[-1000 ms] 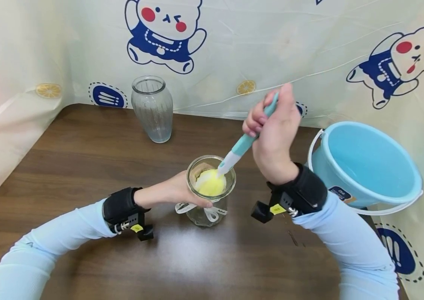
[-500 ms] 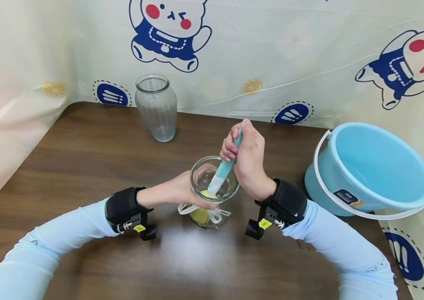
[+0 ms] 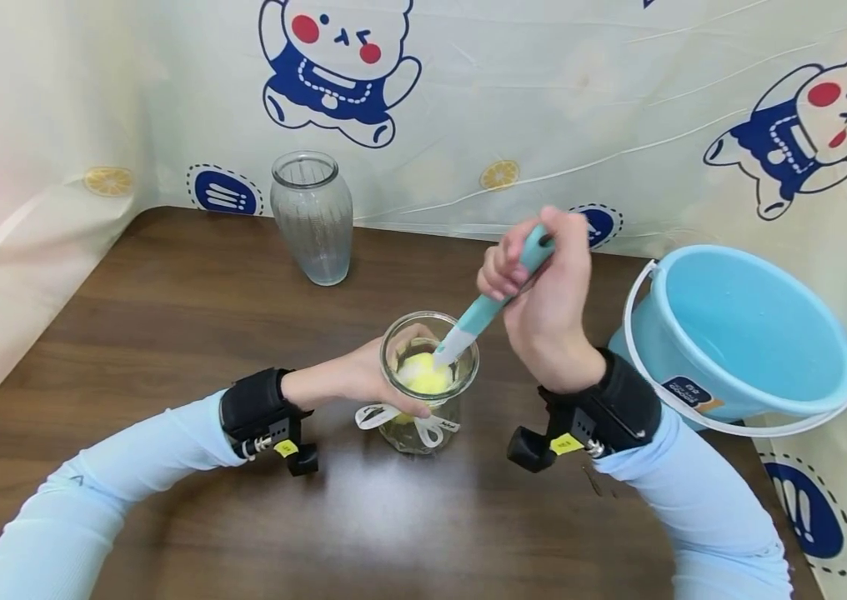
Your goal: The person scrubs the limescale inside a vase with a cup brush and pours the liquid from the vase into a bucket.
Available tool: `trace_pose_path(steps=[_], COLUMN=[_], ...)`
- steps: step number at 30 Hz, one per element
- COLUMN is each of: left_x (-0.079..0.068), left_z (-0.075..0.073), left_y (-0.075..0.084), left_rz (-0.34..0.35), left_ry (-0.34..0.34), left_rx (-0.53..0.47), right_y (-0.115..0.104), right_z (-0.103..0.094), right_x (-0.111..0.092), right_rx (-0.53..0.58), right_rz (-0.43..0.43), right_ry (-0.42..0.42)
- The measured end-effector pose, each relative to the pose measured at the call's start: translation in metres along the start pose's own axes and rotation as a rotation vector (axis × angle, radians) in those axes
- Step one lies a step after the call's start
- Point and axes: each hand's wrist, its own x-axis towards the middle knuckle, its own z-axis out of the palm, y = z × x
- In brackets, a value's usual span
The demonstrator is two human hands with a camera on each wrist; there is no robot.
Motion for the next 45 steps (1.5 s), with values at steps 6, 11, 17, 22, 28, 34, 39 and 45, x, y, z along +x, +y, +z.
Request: trace_pose_path(steps=[6, 11, 17, 22, 28, 34, 39, 45], left_x=[0.000, -0.001, -0.003, -0.003, -0.002, -0.003, -0.003, 0.000], left_z=[0.000, 0.001, 0.002, 0.002, 0.004, 0.005, 0.001, 0.001], left_y=[-0.001, -0.001, -0.001, -0.002, -0.002, 0.000, 0.002, -0.001], left_rz=[0.002, 0.019, 0.030, 0.036, 0.079, 0.073, 0.034, 0.058], left_ry=[0.002, -0.007, 0.002, 0.009, -0.021, -0.004, 0.003, -0.002], left_rx=[-0.011, -0.029, -0.033, -0.047, -0.066, -0.031, -0.021, -0.027], right_y=[-0.019, -0.022, -0.010, 0.012, 0.045, 0.064, 0.070, 0.062], right_z=[0.007, 0.007, 0.008, 0.008, 0.000, -0.006, 0.000, 0.002], right_x=[-0.003, -0.008, -0.017, -0.023, -0.027, -0.027, -0.027, -0.025], right_rx=[-0.026, 0.026, 0.040, 0.020, -0.124, -0.235, -0.308, -0.267], right_rz=[-0.064, -0.089, -0.232, -0.340, -0.507, -0.565, -0.600, -0.586], right_ry=[0.003, -0.058, -0.244, -0.401, -0.477, -0.520, -0.540, -0.541])
